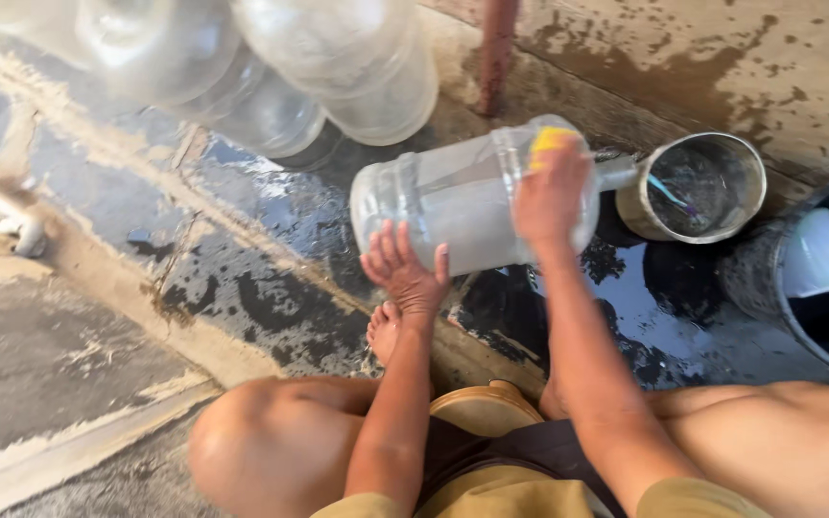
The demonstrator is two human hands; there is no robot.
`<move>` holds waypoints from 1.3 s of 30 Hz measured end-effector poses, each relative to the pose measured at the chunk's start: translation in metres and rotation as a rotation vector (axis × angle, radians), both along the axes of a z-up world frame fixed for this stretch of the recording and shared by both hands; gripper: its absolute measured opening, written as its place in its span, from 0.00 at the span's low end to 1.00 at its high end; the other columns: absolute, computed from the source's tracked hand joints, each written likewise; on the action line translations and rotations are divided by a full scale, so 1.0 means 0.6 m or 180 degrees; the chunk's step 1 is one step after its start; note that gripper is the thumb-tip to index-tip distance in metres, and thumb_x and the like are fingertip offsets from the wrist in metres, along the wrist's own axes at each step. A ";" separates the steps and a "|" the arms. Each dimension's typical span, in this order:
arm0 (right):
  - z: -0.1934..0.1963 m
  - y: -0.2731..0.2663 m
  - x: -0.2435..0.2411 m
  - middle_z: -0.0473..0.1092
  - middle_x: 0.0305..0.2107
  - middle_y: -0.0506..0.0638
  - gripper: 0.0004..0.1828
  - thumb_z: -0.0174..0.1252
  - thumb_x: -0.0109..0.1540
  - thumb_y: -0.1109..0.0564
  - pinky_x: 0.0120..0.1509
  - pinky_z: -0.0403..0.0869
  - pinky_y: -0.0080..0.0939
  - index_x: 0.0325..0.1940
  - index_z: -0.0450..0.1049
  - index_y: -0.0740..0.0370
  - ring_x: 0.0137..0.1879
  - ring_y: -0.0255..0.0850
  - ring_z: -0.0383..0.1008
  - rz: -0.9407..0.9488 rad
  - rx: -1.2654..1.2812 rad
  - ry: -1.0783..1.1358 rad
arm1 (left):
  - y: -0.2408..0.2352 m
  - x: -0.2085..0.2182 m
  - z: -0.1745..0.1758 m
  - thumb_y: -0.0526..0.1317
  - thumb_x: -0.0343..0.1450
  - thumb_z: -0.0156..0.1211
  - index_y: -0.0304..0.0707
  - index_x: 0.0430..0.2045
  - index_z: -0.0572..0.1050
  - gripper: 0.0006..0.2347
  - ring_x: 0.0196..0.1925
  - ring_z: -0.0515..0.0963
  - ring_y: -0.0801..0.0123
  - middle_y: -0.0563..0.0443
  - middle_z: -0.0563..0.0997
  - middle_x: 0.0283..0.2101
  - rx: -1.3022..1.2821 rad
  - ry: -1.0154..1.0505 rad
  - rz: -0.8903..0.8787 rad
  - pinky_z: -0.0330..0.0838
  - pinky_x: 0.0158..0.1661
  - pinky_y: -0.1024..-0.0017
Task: The person scrubs the exterior of a large plastic water jug using a yellow sponge. They rotate the jug to clean all sides, dip the sponge into a metal bucket of water, and continue scrubbing the surface thoroughly.
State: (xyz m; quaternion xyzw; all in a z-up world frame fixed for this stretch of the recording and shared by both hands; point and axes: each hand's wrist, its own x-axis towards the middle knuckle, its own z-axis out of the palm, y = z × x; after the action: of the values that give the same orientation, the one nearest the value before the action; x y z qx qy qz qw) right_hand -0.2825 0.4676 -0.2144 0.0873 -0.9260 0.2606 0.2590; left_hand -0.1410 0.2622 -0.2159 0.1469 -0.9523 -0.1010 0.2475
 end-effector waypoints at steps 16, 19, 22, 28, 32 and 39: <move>0.057 0.001 -0.096 0.70 0.60 0.63 0.26 0.50 0.66 0.40 0.79 0.40 0.71 0.57 0.77 0.61 0.75 0.58 0.59 0.0287 0.1434 -0.1575 | 0.040 0.043 -0.066 0.64 0.70 0.60 0.43 0.70 0.57 0.38 0.77 0.50 0.50 0.46 0.55 0.75 0.0153 0.0163 0.0046 0.38 0.72 0.40; 0.044 -0.118 -0.037 0.65 0.61 0.70 0.34 0.51 0.66 0.36 0.76 0.47 0.67 0.61 0.72 0.68 0.70 0.67 0.57 0.0525 0.0761 -0.1281 | 0.044 0.060 -0.093 0.65 0.70 0.59 0.44 0.69 0.58 0.37 0.78 0.49 0.50 0.48 0.55 0.75 0.0083 0.0270 0.0044 0.38 0.73 0.40; 0.034 -0.263 0.028 0.67 0.61 0.63 0.24 0.51 0.66 0.48 0.75 0.57 0.63 0.63 0.71 0.62 0.70 0.59 0.62 0.1672 0.0455 -0.0881 | 0.052 0.048 -0.110 0.63 0.68 0.58 0.44 0.67 0.58 0.36 0.78 0.49 0.48 0.47 0.56 0.74 0.0018 0.0160 0.0145 0.36 0.73 0.36; 0.073 -0.095 0.012 0.70 0.59 0.54 0.20 0.50 0.66 0.52 0.79 0.53 0.65 0.62 0.75 0.53 0.70 0.51 0.65 0.1173 0.0832 -0.1342 | 0.084 0.047 -0.110 0.65 0.72 0.57 0.43 0.69 0.58 0.36 0.78 0.49 0.47 0.45 0.56 0.75 0.0089 0.0266 0.0423 0.37 0.73 0.38; 0.099 0.053 -0.014 0.67 0.65 0.57 0.18 0.54 0.69 0.52 0.75 0.51 0.69 0.61 0.75 0.58 0.73 0.57 0.61 0.0690 0.0665 -0.0441 | 0.091 0.053 -0.095 0.65 0.73 0.55 0.41 0.69 0.58 0.36 0.78 0.48 0.47 0.44 0.55 0.75 0.0099 0.0238 0.0286 0.37 0.73 0.37; 0.074 0.038 0.043 0.65 0.67 0.57 0.18 0.54 0.70 0.53 0.77 0.58 0.63 0.63 0.73 0.60 0.76 0.57 0.59 0.0290 0.0288 -0.0101 | 0.007 0.017 -0.006 0.61 0.77 0.52 0.40 0.68 0.58 0.31 0.76 0.54 0.53 0.45 0.58 0.72 0.0803 0.0367 0.0689 0.45 0.74 0.44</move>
State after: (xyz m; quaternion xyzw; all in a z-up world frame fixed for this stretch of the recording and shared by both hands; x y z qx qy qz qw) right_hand -0.2567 0.4903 -0.1698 0.1369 -0.9358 0.2313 0.2279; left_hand -0.1307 0.2666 -0.2194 0.2725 -0.8950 -0.2007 0.2907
